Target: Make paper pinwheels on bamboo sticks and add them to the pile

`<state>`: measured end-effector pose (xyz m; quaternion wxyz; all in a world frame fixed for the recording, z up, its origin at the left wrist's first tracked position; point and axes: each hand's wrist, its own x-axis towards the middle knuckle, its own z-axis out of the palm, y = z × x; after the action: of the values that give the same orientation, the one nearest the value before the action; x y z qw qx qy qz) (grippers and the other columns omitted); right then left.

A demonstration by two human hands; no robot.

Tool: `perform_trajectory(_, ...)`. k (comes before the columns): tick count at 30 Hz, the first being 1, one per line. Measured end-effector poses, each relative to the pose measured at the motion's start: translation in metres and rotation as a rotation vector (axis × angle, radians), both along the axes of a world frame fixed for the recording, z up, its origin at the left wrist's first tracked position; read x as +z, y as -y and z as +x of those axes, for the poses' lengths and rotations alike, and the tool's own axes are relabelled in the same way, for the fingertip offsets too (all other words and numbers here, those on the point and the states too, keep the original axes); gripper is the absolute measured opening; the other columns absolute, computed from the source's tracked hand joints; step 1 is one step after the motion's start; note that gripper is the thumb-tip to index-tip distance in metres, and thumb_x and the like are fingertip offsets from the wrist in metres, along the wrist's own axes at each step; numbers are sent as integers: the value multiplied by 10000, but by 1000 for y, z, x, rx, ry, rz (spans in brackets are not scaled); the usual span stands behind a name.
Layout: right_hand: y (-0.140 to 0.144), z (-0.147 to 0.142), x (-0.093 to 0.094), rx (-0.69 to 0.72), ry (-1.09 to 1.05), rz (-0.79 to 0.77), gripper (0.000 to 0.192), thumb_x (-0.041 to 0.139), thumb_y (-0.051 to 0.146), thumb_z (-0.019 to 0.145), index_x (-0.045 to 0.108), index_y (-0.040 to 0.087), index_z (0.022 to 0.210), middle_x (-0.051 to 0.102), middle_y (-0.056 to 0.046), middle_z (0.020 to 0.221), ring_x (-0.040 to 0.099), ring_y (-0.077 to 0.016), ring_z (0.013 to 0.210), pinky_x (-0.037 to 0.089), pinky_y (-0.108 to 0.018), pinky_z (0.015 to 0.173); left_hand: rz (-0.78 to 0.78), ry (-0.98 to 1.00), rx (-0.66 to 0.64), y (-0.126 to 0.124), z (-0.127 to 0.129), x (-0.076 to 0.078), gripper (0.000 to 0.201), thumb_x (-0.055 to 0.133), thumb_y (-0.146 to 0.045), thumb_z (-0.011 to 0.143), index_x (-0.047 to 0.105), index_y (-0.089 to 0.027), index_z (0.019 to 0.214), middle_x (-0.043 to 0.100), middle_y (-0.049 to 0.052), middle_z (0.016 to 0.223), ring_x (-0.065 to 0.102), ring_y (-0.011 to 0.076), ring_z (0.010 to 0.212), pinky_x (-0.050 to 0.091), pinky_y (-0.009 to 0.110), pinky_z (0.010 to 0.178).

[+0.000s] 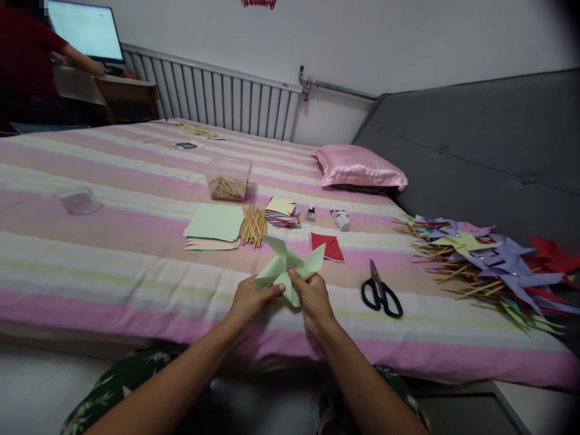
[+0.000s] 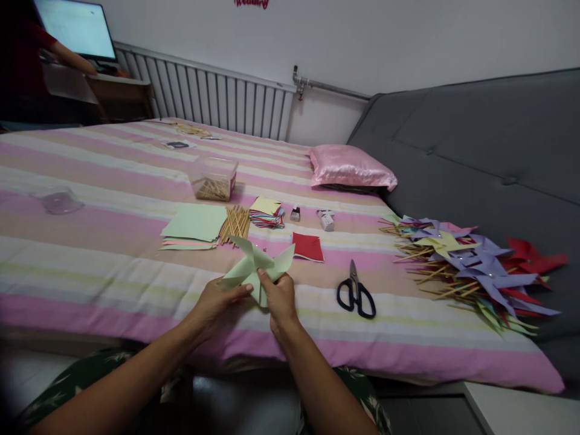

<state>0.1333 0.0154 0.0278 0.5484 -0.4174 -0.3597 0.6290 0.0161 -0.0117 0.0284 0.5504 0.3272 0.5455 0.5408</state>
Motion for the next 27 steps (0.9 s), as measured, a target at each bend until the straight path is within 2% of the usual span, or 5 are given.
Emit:
perform_trajectory(4, -1, 0, -1, -11, 12, 13, 351, 753, 366, 597, 666, 112, 824, 707, -82, 800, 639, -188, 671, 507, -302, 638, 32, -124, -11, 0, -1, 2, 252, 795, -297, 494, 624, -139, 592, 587, -28, 479, 513, 112, 447, 361, 209, 444)
perform_trajectory(11, -16, 26, 10, -132, -147, -12, 342, 804, 270, 527, 668, 143, 814, 721, -51, 813, 662, -194, 761, 529, -300, 738, 110, -231, -343, -15, -27, 9, 337, 769, -225, 512, 676, -119, 818, 711, 67, 718, 649, 181, 641, 486, 257, 592)
perform_trajectory(15, -20, 45, 21, -78, -262, -72, 311, 798, 161, 531, 668, 138, 812, 728, -42, 810, 670, -163, 785, 540, -236, 747, 215, -688, -78, -46, -57, 6, 245, 587, -275, 709, 663, -119, 882, 725, 87, 806, 671, 193, 712, 509, 271, 623)
perform_trajectory(19, -18, 55, 23, -14, -287, -85, 303, 779, 125, 569, 665, 134, 850, 731, -37, 819, 674, -144, 754, 550, -199, 700, 216, -907, 92, -81, -75, 4, 274, 491, -203, 753, 669, -133, 950, 711, 102, 933, 651, 213, 861, 475, 309, 776)
perform_trajectory(27, -25, 70, 18, 21, -290, -64, 293, 771, 142, 603, 666, 131, 877, 730, -48, 857, 677, -151, 770, 551, -194, 684, 205, -1198, 66, -127, -78, 8, 288, 619, -135, 605, 702, -189, 876, 685, 87, 954, 579, 274, 998, 406, 301, 816)
